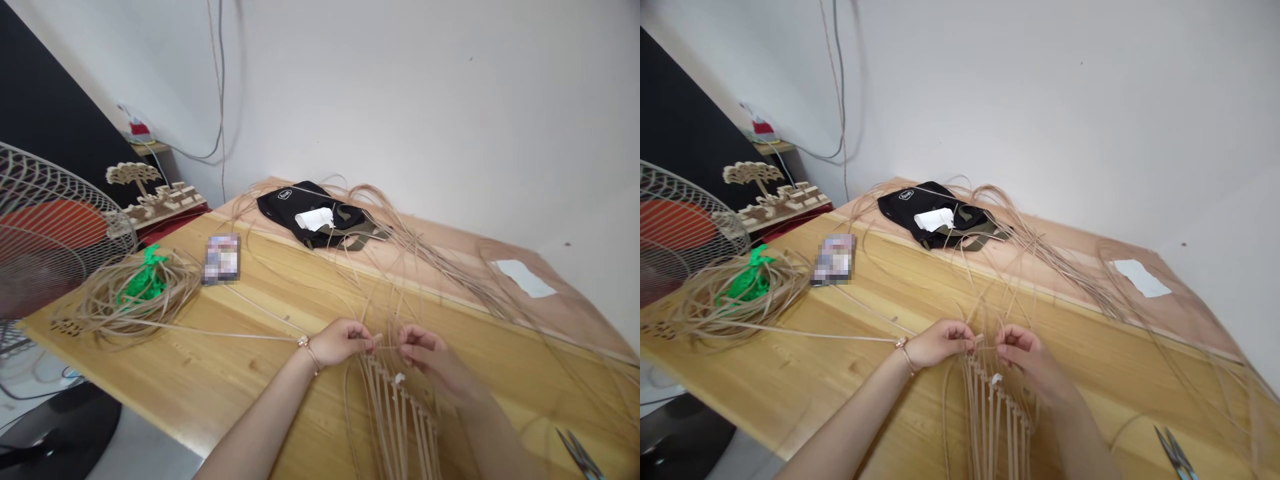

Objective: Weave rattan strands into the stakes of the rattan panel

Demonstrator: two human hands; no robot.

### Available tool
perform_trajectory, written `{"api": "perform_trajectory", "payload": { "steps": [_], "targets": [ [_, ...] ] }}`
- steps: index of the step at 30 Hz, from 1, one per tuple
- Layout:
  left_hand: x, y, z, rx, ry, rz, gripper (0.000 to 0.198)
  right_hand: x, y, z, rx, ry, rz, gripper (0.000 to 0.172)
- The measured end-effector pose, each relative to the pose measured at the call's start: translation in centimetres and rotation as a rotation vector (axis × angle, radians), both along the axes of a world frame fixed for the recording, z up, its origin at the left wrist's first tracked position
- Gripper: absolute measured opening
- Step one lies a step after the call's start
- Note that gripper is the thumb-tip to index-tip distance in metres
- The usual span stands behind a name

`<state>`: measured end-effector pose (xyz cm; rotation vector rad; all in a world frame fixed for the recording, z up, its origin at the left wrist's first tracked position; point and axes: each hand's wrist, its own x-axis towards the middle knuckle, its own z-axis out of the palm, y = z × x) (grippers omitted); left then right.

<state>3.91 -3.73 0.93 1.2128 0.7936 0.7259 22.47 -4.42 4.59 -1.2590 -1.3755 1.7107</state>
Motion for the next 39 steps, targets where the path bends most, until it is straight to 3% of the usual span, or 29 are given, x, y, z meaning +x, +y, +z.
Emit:
{"api": "perform_trajectory", "payload": {
  "steps": [4, 8, 16, 29, 31, 36, 39],
  "targets": [
    [0.2, -0.1, -0.1, 0.037, 0.072, 0.018, 0.017, -0.7, 0.0, 0.9, 0.228, -0.142, 0.043, 0.011],
    [0.1, -0.2, 0.0, 0.069, 0.091, -0.003, 0.011, -2.2, 1.5, 0.4, 0.370, -0.285, 0.015, 0.013],
    [-0.1, -0.2, 0.3, -0.019, 0.057, -0.037, 0.007, -3.3, 2.7, -1.6, 0.390, -0.360, -0.013, 0.011],
    [-0.2, -0.1, -0.4, 0.085, 0.132, -0.057, 0.015, -1.9, 0.7, -0.7, 0.395, -0.437, -0.016, 0.019],
    [-0.2, -0.1, -0.4, 0.076, 0.122, -0.062, 0.015, -1.6, 0.5, -0.4, 0.451, -0.435, 0.019, 0.019],
    [-0.3, -0.1, -0.5, 0.030, 0.054, -0.080, 0.018, -1.6, 1.0, -0.4, 0.723, -0.506, 0.262, 0.039],
    [-0.4, -0.1, -0.5, 0.005, 0.030, -0.079, 0.022, -1.6, 1.7, -0.8, 0.768, -0.601, 0.288, 0.037]
  ]
}}
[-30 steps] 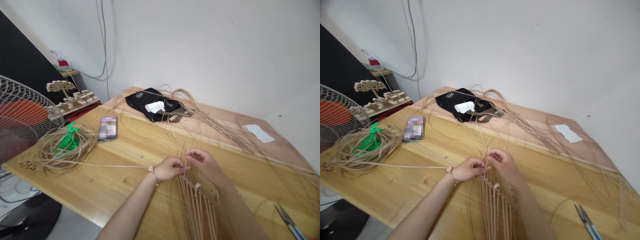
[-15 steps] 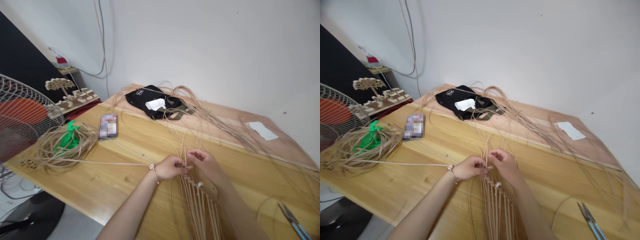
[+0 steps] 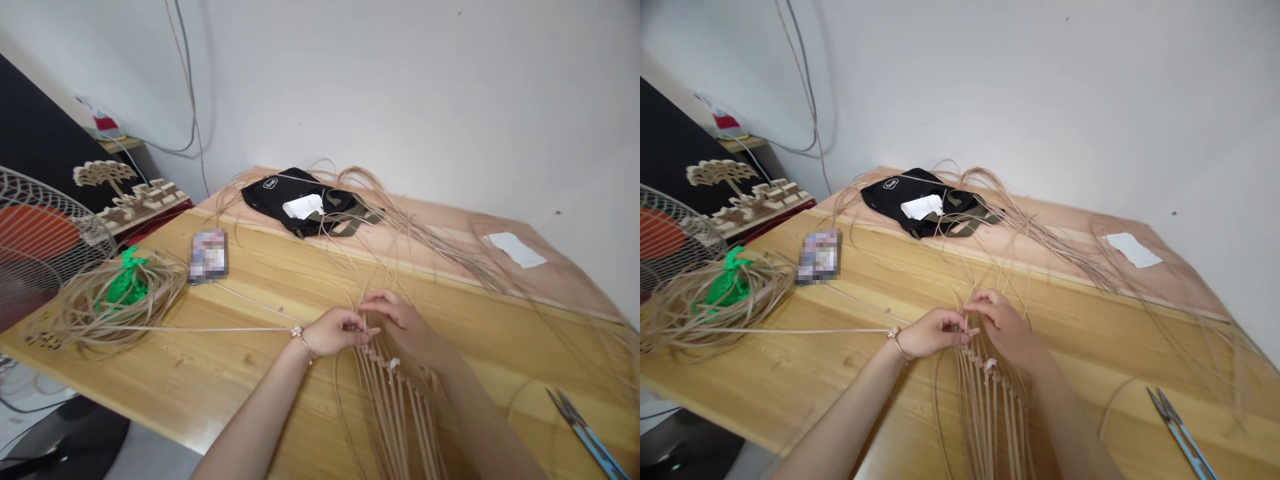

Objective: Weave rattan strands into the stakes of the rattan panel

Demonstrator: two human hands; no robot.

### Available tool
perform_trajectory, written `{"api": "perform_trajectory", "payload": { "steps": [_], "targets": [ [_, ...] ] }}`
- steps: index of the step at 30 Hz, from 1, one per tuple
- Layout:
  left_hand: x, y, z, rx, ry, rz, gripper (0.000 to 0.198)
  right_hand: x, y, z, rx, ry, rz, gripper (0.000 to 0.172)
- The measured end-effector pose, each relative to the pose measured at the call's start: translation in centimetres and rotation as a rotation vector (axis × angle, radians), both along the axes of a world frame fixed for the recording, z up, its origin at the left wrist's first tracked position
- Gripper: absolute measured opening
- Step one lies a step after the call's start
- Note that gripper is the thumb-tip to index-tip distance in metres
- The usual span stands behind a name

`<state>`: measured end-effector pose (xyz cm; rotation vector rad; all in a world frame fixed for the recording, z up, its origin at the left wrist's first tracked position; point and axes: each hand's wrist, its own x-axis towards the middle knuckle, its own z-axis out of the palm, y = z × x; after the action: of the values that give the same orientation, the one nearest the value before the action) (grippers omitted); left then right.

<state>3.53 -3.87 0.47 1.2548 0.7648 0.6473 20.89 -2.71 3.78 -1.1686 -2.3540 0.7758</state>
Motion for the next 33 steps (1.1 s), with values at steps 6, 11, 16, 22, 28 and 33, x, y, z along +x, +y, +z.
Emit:
{"api": "perform_trajectory", "payload": {
  "steps": [6, 11, 16, 22, 28, 33],
  "targets": [
    [0.0, -0.1, 0.3, -0.024, -0.040, 0.008, 0.024, 0.2, 0.3, -0.6, 0.039, -0.053, -0.059, 0.017],
    [0.0, 0.0, 0.5, -0.054, -0.050, 0.021, 0.024, 0.4, -0.3, -0.8, 0.104, -0.077, -0.085, 0.013],
    [0.0, 0.0, 0.5, -0.068, -0.040, 0.017, 0.026, 0.3, -0.8, -0.4, 0.186, -0.108, -0.077, 0.008],
    [0.1, 0.0, 0.7, -0.061, -0.045, 0.047, 0.026, 0.1, -1.7, 0.1, 0.361, -0.151, -0.127, 0.008],
    [0.0, 0.1, 0.8, -0.086, -0.065, 0.067, 0.028, 0.4, -3.8, 1.0, 0.524, -0.295, -0.071, 0.020],
    [0.0, 0.0, 0.9, -0.077, -0.052, 0.069, 0.027, 0.3, -5.2, 2.6, 0.482, -0.432, 0.042, 0.027]
  ]
}}
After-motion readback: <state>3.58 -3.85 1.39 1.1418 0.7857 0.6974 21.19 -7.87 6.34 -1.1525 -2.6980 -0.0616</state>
